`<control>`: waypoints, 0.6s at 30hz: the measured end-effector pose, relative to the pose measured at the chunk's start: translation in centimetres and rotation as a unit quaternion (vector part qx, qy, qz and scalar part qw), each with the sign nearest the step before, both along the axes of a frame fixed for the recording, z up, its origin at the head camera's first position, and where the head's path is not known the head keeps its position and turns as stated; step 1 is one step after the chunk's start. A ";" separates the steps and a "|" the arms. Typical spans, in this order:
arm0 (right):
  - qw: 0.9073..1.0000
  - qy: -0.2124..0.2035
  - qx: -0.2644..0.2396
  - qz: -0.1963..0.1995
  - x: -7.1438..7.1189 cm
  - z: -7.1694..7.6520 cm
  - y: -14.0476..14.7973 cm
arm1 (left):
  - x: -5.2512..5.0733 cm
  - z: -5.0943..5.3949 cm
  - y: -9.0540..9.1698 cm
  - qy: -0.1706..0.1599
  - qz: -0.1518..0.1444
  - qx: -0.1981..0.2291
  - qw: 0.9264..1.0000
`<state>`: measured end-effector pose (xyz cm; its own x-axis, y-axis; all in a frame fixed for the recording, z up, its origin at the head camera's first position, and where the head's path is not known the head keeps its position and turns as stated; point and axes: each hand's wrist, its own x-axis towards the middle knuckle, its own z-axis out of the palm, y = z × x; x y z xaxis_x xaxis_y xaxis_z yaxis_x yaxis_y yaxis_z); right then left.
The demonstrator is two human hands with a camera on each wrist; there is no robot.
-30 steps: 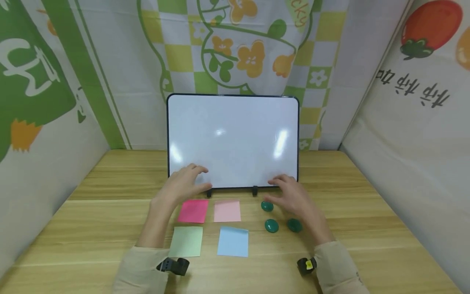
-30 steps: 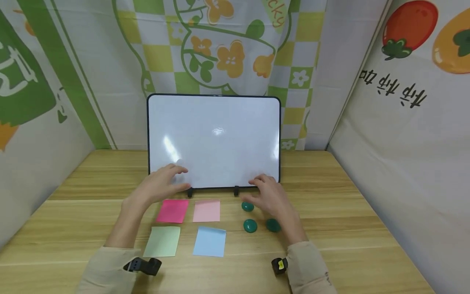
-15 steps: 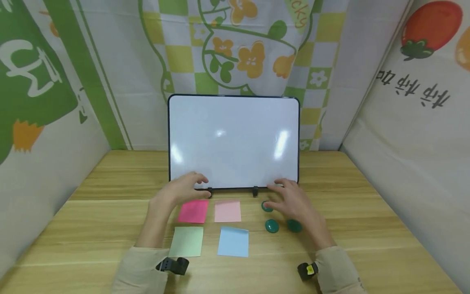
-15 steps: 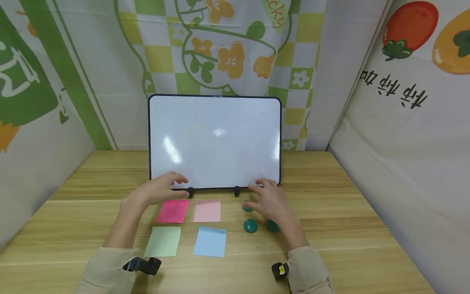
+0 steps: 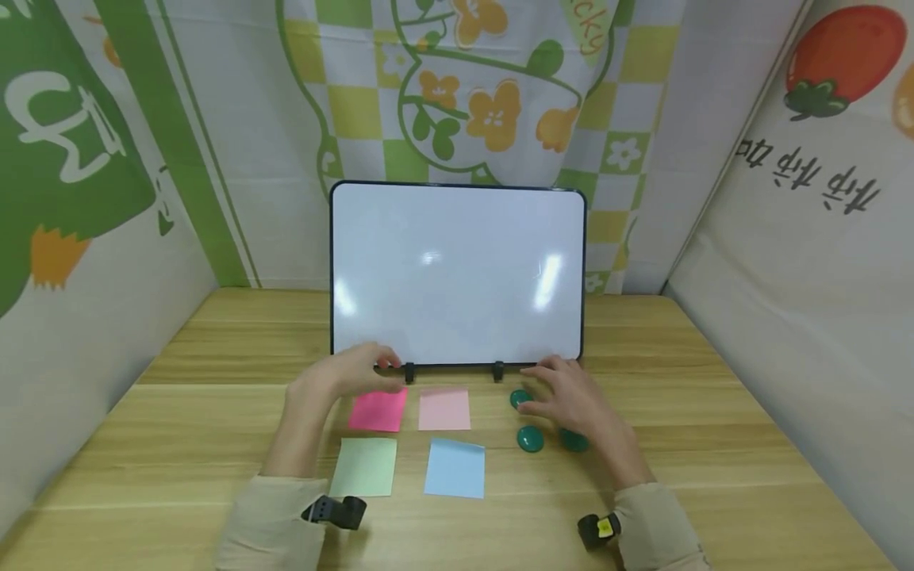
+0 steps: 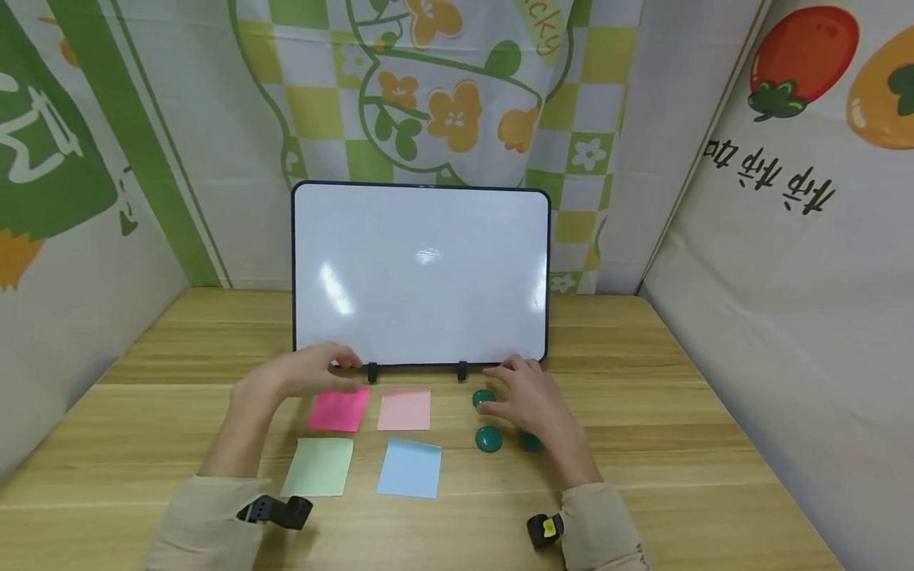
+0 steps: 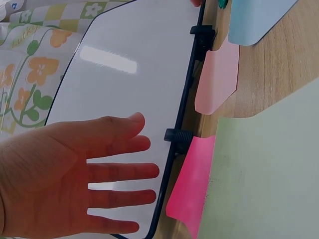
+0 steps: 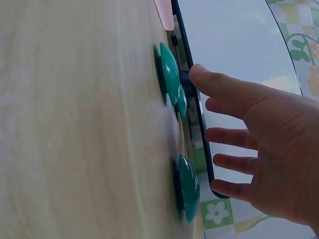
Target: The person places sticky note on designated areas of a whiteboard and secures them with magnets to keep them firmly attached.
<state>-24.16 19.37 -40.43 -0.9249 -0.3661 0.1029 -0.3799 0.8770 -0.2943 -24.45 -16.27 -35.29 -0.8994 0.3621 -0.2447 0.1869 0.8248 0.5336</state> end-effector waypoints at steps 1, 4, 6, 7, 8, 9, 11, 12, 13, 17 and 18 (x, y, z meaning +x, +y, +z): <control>1.000 -0.001 0.000 0.000 0.0 -0.1 0.0 | 0.0 0.0 0.0 -0.002 0.000 -0.002 1.000; 1.000 0.001 -0.003 0.002 0.0 -0.4 0.1 | 0.0 -0.1 -0.1 -0.008 -0.002 -0.005 1.000; 1.000 0.003 -0.008 0.006 0.0 -0.5 0.2 | 0.0 -0.1 -0.2 -0.011 -0.004 -0.007 1.000; 1.000 0.004 -0.010 0.008 0.0 -0.6 0.2 | 0.0 -0.2 -0.2 -0.013 -0.004 -0.007 1.000; 1.000 0.004 -0.013 0.009 -0.1 -0.7 0.2 | 0.0 -0.2 -0.2 -0.014 -0.005 -0.007 1.000; 1.000 0.004 -0.016 0.011 -0.1 -0.8 0.3 | 0.0 -0.2 -0.3 -0.014 -0.007 -0.007 1.000; 1.000 0.003 -0.025 0.014 -0.1 -0.9 0.3 | 0.0 -0.2 -0.3 -0.016 -0.008 -0.006 1.000; 0.999 0.001 -0.032 0.015 -0.1 -0.9 0.3 | 0.0 -0.2 -0.3 -0.017 -0.007 -0.006 1.000; 0.999 -0.002 -0.038 0.015 -0.1 -1.0 0.4 | 0.0 -0.2 -0.3 -0.017 -0.008 -0.007 1.000; 0.998 -0.014 -0.062 0.014 -0.1 -1.1 0.5 | 0.0 -0.2 -0.4 -0.019 -0.005 -0.009 1.000; 0.998 -0.017 -0.067 0.012 -0.1 -1.2 0.5 | 0.0 -0.2 -0.4 -0.019 -0.005 -0.009 1.000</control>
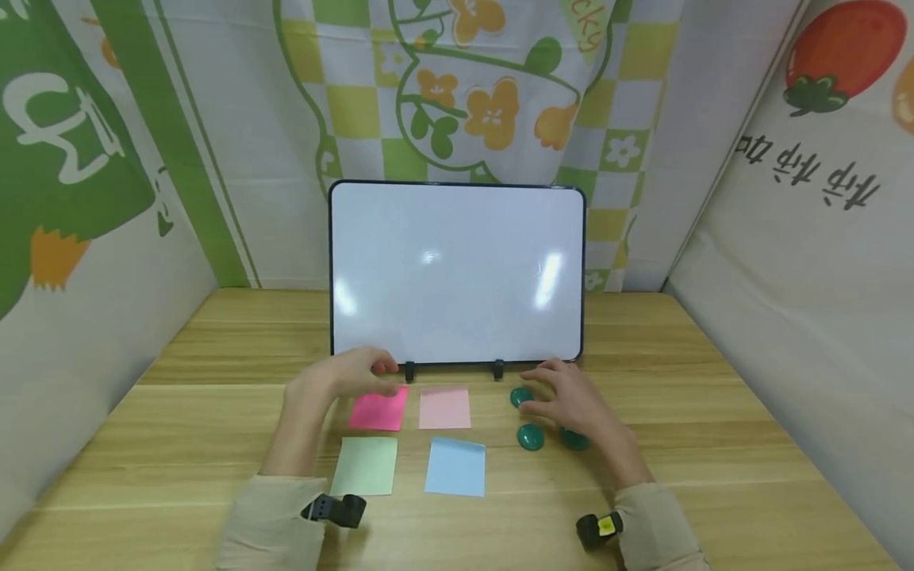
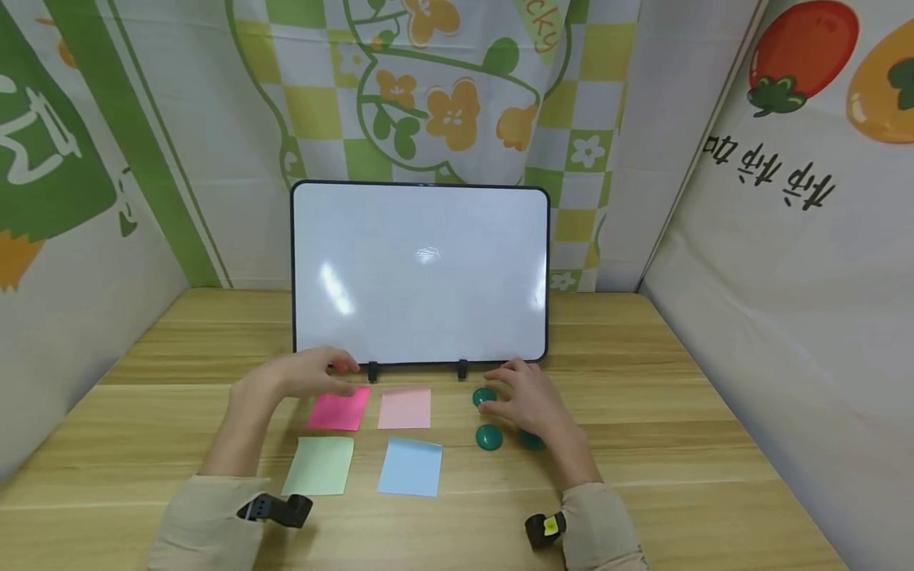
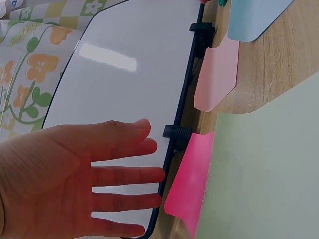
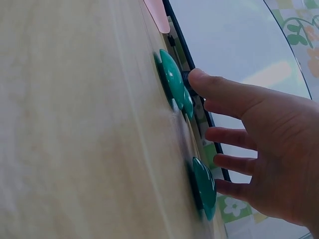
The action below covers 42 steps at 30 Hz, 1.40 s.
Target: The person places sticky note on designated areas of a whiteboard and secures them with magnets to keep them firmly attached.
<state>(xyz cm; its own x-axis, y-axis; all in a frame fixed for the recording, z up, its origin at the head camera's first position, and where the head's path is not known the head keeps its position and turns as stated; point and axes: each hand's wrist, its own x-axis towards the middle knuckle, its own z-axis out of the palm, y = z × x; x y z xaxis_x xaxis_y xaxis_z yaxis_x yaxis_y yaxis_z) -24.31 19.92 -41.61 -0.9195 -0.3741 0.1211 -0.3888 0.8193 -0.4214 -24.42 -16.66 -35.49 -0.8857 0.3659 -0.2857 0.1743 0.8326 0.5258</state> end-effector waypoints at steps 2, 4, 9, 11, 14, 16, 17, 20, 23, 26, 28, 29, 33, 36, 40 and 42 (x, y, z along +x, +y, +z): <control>1.000 -0.003 -0.006 -0.001 -0.1 -0.2 0.1 | 0.0 0.0 0.0 0.000 0.000 0.001 1.000; 1.000 -0.005 -0.011 -0.002 -0.2 -0.3 0.2 | 0.0 0.0 0.0 0.000 -0.002 0.001 1.000; 0.999 -0.015 -0.030 -0.005 -0.2 -0.5 0.4 | -0.1 0.0 -0.1 0.001 -0.005 0.000 1.000; 0.999 -0.026 -0.046 -0.006 -0.3 -0.5 0.4 | -0.1 0.0 -0.1 0.002 -0.005 0.001 1.000; 0.997 -0.037 -0.068 -0.004 -0.5 -0.7 0.4 | -0.1 -0.1 -0.2 0.003 -0.003 0.001 1.000; 0.995 -0.048 -0.086 -0.002 -0.6 -0.9 0.4 | -0.1 -0.1 -0.2 0.002 -0.003 0.000 1.000; 0.994 -0.052 -0.094 -0.002 -0.7 -1.0 0.5 | -0.1 -0.1 -0.2 0.001 -0.002 0.000 1.000; 0.991 -0.064 -0.116 0.002 -0.8 -1.2 0.5 | -0.1 0.0 -0.1 -0.003 -0.003 0.000 1.000; 0.989 -0.068 -0.129 0.007 -0.8 -1.3 0.6 | -0.1 0.0 -0.1 -0.006 -0.003 0.000 1.000; 0.989 -0.067 -0.132 0.012 -0.8 -1.3 0.5 | -0.1 0.0 -0.1 -0.008 -0.003 0.001 1.000; 0.989 -0.064 -0.130 0.014 -0.9 -1.4 0.5 | -0.1 0.0 -0.1 -0.008 -0.002 0.001 1.000; 0.990 -0.061 -0.127 0.014 -0.9 -1.4 0.5 | -0.1 0.0 -0.1 -0.008 -0.002 0.002 1.000; 0.992 -0.052 -0.115 0.015 -0.9 -1.5 0.4 | 0.0 0.0 -0.2 -0.008 -0.002 0.002 1.000; 0.993 -0.049 -0.106 0.014 -0.9 -1.5 0.2 | 0.0 -0.1 -0.3 -0.009 -0.001 0.002 1.000; 0.995 -0.050 -0.087 0.001 -0.7 -1.4 0.0 | 0.0 -0.3 -0.5 -0.013 0.001 0.004 1.000; 0.996 -0.050 -0.079 -0.006 -0.7 -1.5 -0.1 | 0.0 -0.4 -0.5 -0.015 0.003 0.004 1.000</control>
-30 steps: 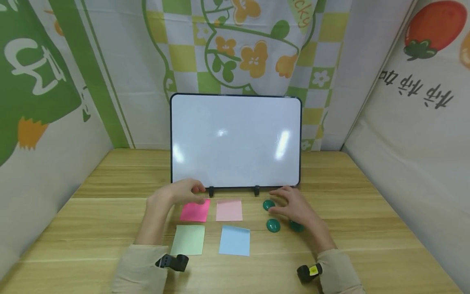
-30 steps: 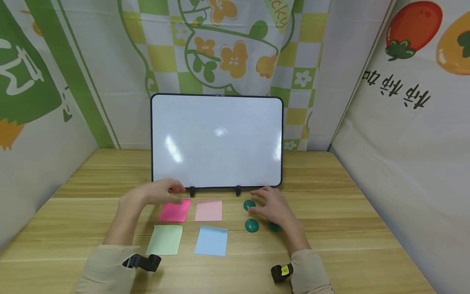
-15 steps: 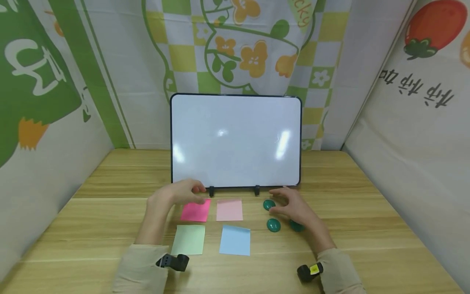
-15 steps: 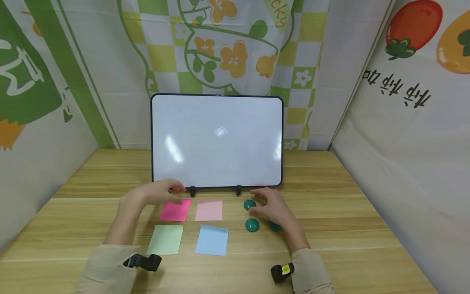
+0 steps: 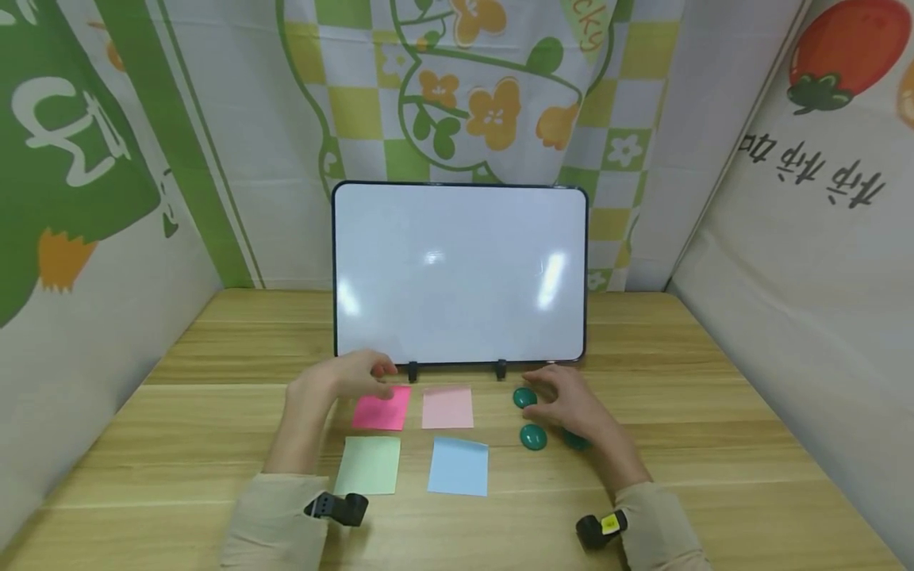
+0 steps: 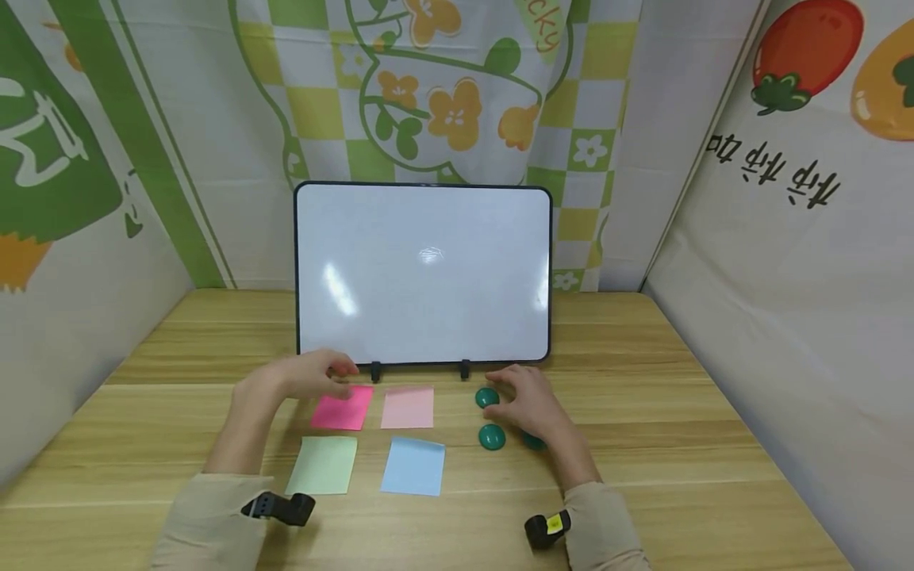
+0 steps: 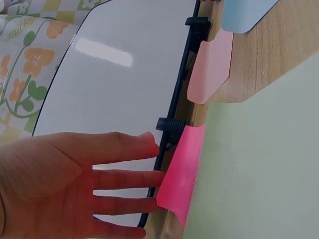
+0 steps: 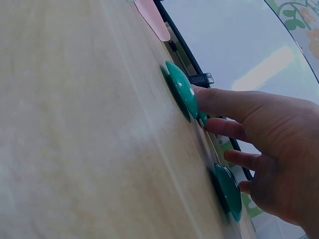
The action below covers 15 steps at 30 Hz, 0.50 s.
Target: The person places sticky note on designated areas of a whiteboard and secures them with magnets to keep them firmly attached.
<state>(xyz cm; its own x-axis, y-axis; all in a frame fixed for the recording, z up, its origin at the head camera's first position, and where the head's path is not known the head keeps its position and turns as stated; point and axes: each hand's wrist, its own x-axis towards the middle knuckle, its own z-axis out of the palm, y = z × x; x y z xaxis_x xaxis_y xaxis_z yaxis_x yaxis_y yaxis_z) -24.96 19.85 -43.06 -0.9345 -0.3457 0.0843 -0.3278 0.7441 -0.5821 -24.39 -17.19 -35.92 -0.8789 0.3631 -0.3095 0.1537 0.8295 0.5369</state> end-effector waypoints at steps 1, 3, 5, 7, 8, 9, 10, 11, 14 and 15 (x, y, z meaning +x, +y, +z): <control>1.000 0.000 0.003 -0.003 0.0 0.0 0.0 | 0.0 -0.1 0.0 -0.001 0.001 -0.001 1.000; 1.000 0.003 0.008 -0.004 0.0 -0.1 0.0 | 0.0 -0.3 -0.1 -0.002 0.001 -0.003 1.000; 1.000 0.007 0.009 -0.003 0.1 -0.2 0.0 | -0.1 -0.4 -0.1 -0.001 0.002 -0.003 1.000; 1.000 0.011 0.009 -0.001 0.0 -0.2 0.0 | -0.1 -0.5 -0.1 -0.003 0.003 -0.003 1.000; 1.000 0.014 0.009 0.002 0.0 -0.2 0.0 | -0.1 -0.5 -0.1 -0.004 0.005 -0.003 1.000; 1.000 0.014 0.009 0.002 0.0 -0.3 0.0 | -0.1 -0.5 -0.2 -0.006 0.008 -0.003 1.000; 1.000 0.015 0.009 0.002 0.0 -0.3 -0.1 | -0.1 -0.5 -0.2 -0.008 0.011 -0.004 1.000; 1.000 0.014 0.007 0.001 0.0 -0.3 -0.1 | -0.1 -0.5 -0.2 -0.009 0.014 -0.004 1.000; 1.000 0.017 0.009 -0.002 0.0 -0.3 -0.1 | -0.1 -0.6 -0.2 -0.012 0.024 -0.009 1.000; 1.000 0.016 0.009 -0.004 -0.1 -0.3 -0.1 | -0.1 -0.6 -0.2 -0.011 0.028 -0.011 0.999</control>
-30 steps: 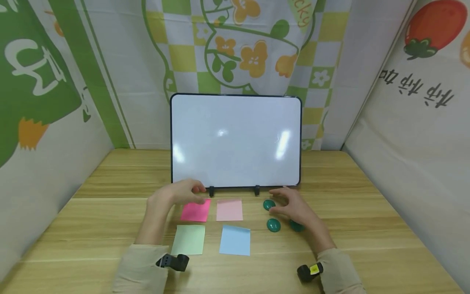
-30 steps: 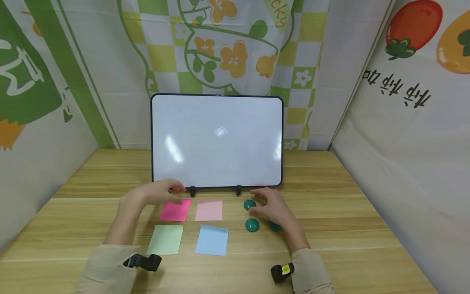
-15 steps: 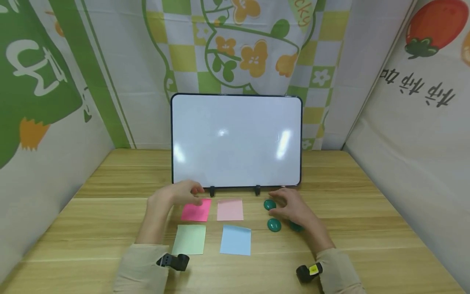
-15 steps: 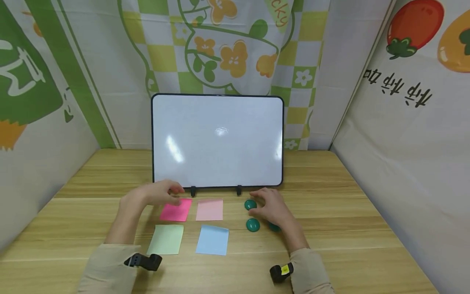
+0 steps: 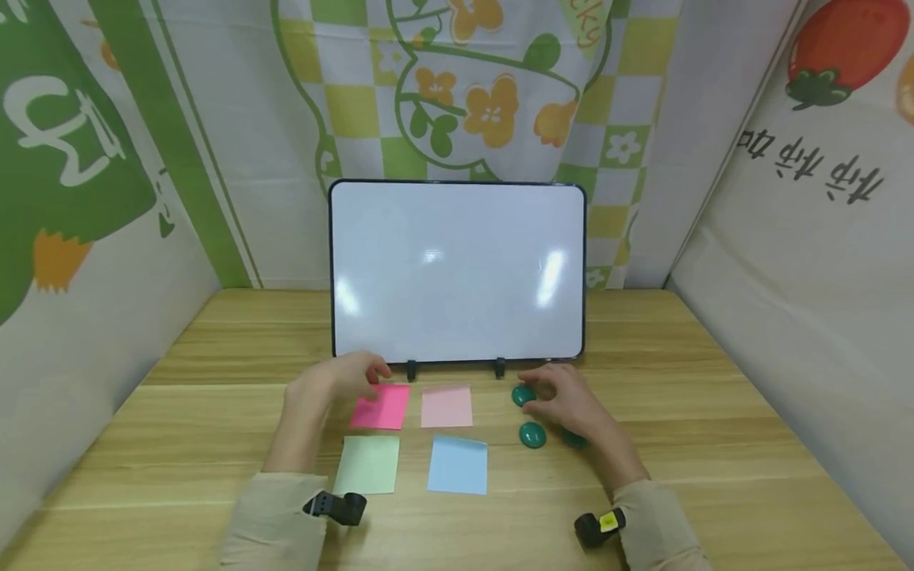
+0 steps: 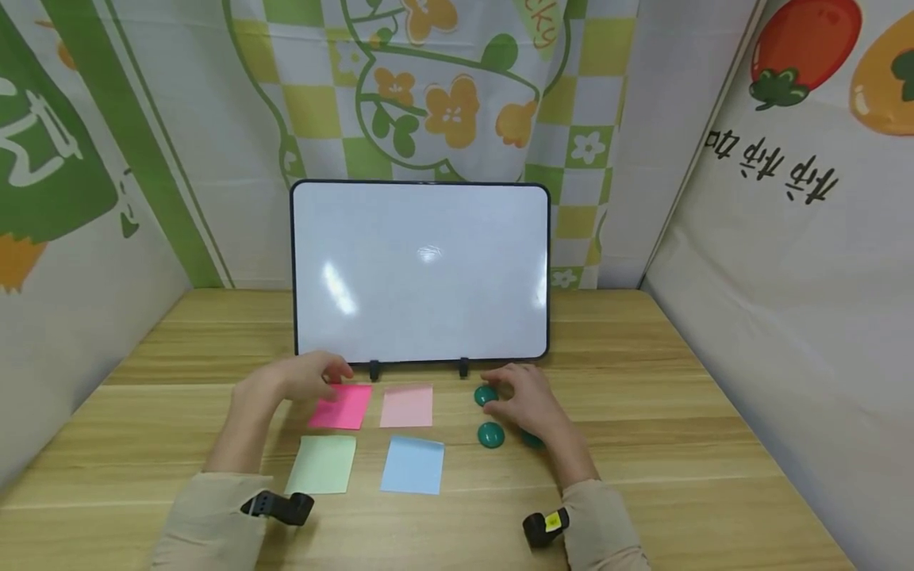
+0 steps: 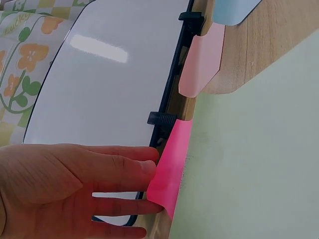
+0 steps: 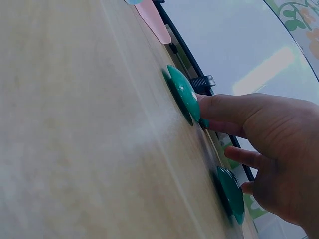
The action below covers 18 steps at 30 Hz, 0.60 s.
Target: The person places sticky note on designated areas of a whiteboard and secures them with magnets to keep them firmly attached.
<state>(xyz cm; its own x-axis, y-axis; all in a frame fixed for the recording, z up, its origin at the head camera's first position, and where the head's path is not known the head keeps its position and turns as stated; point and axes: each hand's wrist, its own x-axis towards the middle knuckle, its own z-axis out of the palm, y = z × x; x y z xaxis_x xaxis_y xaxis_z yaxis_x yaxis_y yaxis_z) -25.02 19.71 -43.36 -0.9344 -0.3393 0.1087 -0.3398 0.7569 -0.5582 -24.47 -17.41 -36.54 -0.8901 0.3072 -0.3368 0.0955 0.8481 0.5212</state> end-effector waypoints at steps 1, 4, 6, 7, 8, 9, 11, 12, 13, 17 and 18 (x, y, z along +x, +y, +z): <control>1.000 0.002 0.000 0.000 0.0 0.0 0.0 | 0.0 0.0 0.0 0.001 0.002 -0.001 1.000; 1.000 0.007 0.000 -0.001 0.0 0.1 -0.1 | -0.1 -0.1 0.0 0.004 0.009 -0.004 1.000; 1.000 0.005 -0.005 -0.002 0.0 0.1 -0.1 | -0.1 -0.2 0.0 0.005 0.014 -0.004 1.000; 1.000 0.003 -0.008 -0.003 0.0 0.2 -0.2 | -0.1 -0.2 0.0 0.006 0.016 -0.004 1.000; 1.000 0.000 -0.011 -0.004 0.0 0.2 -0.2 | 0.0 -0.2 0.0 0.007 0.018 -0.004 1.000; 1.000 -0.002 -0.013 -0.004 0.0 0.2 -0.3 | 0.0 -0.3 0.0 0.007 0.022 -0.004 1.000; 1.000 -0.005 -0.013 -0.007 0.0 0.2 -0.4 | 0.0 -0.4 0.0 0.010 0.023 -0.004 1.000; 1.000 -0.006 -0.013 -0.010 -0.1 0.2 -0.4 | 0.0 -0.4 0.0 0.012 0.022 -0.005 1.000; 1.000 -0.004 -0.009 -0.010 -0.1 0.2 -0.4 | 0.0 -0.5 0.0 0.012 0.023 -0.005 1.000; 1.000 0.002 0.000 -0.012 -0.1 0.2 -0.4 | -0.1 -0.6 -0.1 0.014 0.027 -0.008 1.000; 1.000 0.001 0.001 -0.013 -0.1 0.3 -0.4 | -0.2 -0.7 -0.1 0.014 0.029 -0.008 0.999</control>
